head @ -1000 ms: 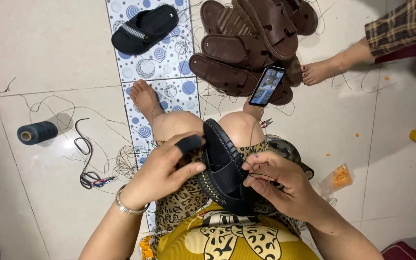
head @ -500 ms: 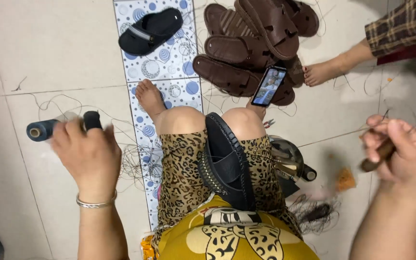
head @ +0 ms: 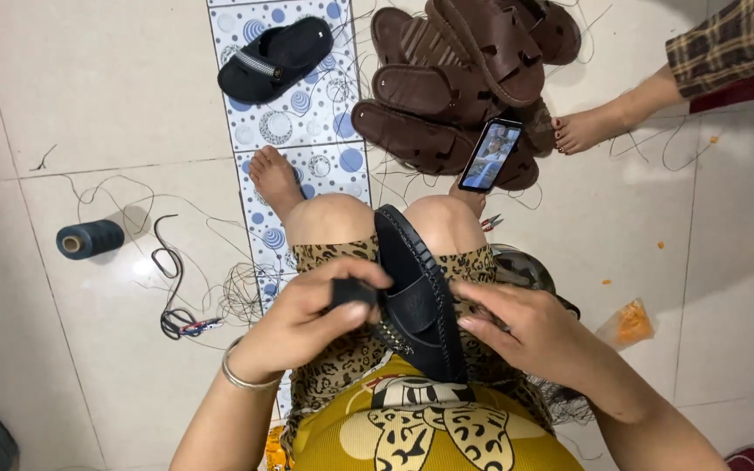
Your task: Hand-sewing a black leather sandal using a needle and thread while sitting on the floor.
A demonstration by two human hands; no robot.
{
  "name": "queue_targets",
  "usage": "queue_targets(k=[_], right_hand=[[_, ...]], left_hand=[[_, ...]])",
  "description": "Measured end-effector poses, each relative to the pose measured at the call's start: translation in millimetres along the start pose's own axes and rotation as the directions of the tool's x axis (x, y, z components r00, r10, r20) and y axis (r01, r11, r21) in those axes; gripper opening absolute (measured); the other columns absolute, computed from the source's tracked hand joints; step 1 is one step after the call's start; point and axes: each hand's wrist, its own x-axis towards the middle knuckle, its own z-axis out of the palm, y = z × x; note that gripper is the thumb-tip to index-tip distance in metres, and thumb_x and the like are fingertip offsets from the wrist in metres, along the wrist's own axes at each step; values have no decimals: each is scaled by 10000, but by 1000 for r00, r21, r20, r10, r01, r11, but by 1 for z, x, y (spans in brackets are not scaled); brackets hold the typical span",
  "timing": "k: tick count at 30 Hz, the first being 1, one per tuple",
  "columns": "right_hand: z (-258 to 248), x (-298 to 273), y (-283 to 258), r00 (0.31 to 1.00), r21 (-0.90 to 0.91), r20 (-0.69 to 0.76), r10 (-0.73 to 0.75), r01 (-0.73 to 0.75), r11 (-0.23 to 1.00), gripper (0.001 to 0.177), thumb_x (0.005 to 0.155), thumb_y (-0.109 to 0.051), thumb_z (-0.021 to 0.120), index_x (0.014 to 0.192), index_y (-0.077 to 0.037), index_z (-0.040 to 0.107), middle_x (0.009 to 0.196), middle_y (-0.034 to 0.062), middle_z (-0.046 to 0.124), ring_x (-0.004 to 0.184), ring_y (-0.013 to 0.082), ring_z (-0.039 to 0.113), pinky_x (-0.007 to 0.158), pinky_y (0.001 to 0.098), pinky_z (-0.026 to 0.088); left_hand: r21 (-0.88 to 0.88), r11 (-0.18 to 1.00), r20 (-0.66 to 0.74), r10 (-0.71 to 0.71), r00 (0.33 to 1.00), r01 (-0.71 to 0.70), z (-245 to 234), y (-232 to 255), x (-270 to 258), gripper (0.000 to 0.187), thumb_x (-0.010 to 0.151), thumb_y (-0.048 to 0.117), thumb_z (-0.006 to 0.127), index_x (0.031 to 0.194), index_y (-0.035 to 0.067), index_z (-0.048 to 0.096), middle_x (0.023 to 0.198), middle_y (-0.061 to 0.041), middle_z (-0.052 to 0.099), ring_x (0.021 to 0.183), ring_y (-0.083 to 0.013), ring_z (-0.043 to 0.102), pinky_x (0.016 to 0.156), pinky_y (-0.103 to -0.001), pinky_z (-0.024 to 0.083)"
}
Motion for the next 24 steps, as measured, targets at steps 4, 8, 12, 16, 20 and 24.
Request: queue_targets(k=[4,8,12,16,20,24], right_hand=[[-5,2,-9,994,123,74,75,-84,989,175,874,-201,720,979,-86,800,691,-22,651,495,94,492,446,243,403],[0,19,-29,984,659,-113,-136,177,731,215,1000,-242,593,888,-62,624,1039,104,710,908,200,731,825,317,595],[59,15,48,953,876,-295,-70,299,377,570,1064,-387,454,621,-77,635,520,89,597,535,250,621,641,401,563],[6,7,39,986,895,-160,-46,165,414,601,1093,-400,431,618,-69,591,478,70,577,564,265,668,618,392,562],[-62,11,8,742,507,-84,665,-543,670,211,951,-204,574,1135,-101,561,1129,130,708,921,228,663,826,376,530],[-62,-30,50,928,-256,-307,211,-294,921,532,937,74,649,1460,-15,605,1213,173,637,947,245,632,832,360,539]], left_hand=[[-668,718,-105,168,980,-195,5,-7,16,364,1102,349,516,1089,57,734,1222,-193,702,1234,-341,652,1191,-532,459],[-799,501,-270,193,943,-331,3,-21,46,320,1072,216,488,939,16,699,693,-48,559,609,-153,496,732,-369,463],[-544,718,-577,55,815,-434,-11,-60,57,478,1047,165,463,622,-47,513,490,-12,236,410,-123,254,361,-266,286],[-667,643,-509,-23,861,-377,-30,-71,39,486,1070,158,462,625,-31,512,488,23,223,385,-97,245,336,-253,304],[24,926,-369,-343,864,377,-103,-67,-15,298,1055,283,553,966,40,700,923,-156,718,823,-273,703,798,-404,591],[752,181,-655,88,751,634,-107,-74,-53,338,989,207,740,1101,-111,712,1333,-291,583,1155,-387,603,837,-417,564]])
